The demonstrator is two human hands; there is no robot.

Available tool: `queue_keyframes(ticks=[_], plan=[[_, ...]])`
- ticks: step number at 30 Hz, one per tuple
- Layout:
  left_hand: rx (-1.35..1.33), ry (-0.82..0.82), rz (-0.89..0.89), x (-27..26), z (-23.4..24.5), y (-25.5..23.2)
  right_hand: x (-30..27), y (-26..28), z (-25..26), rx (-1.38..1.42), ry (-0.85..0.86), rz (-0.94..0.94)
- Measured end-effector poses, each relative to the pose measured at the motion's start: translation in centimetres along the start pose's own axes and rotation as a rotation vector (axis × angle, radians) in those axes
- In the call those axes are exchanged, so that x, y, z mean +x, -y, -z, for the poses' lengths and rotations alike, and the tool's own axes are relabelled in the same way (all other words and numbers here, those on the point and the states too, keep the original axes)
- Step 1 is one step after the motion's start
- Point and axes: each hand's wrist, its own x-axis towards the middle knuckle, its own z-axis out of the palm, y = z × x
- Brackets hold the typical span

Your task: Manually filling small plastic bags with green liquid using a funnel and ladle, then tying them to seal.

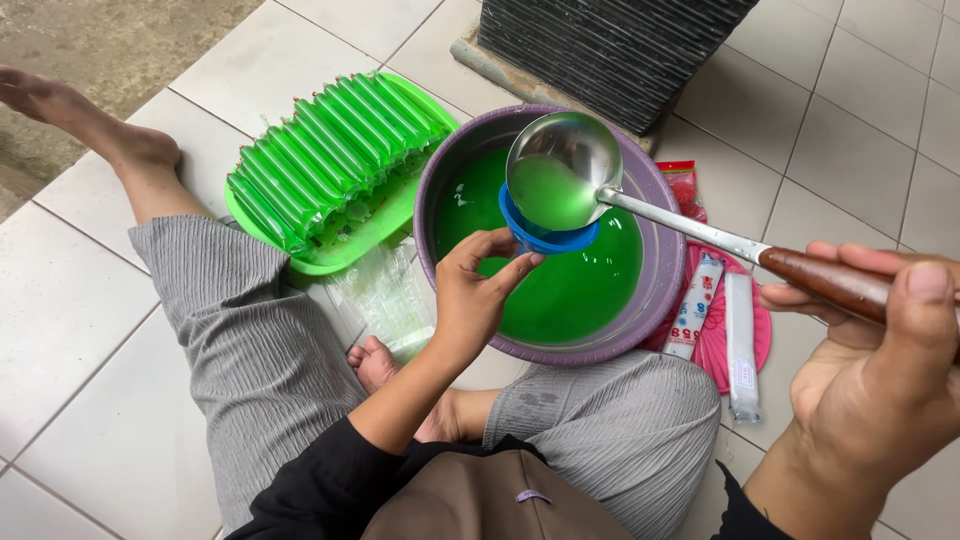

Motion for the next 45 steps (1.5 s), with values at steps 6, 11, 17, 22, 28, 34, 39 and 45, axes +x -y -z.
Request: queue_keyframes(ticks=[6, 11, 17, 22, 28, 34, 39, 45], plan=[[-0.004, 0.008, 0.024, 0.2, 0.3, -0.1, -1.5, -0.1, 0.2, -0.012, 0.003, 0.049], [-0.006, 0.017, -0.005, 0.6, 0.7, 0.2, -2.5, -0.9, 0.6, 0.009, 0.037, 0.172], [-0.028, 0.013, -0.037, 1.1, 1.0, -0.5, -3.5, -1.4, 0.6, 0.0, 0.059, 0.307], [-0.007, 0.004, -0.078, 1.7, 1.3, -1.0, -3.8, -1.8, 0.5, -0.001, 0.083, 0.428], [0.006, 0.008, -0.12, 2.4, 1.5, -1.6, -3.7, -4.2, 1.7, -0.074, 0.028, 0.7], [0.019, -0.003, -0.14, 2.9, 1.5, -1.8, -5.4, 0.1, 2.9, -0.366, 0.27, 0.947], [0.022, -0.009, -0.179, 3.4, 1.5, -1.3, -6.3, -0.4, 5.1, -0.361, 0.517, 0.71], [0.048, -0.006, -0.226, 3.6, 1.7, -0.8, -5.4, -6.4, 4.9, -0.324, 0.41, 0.985]])
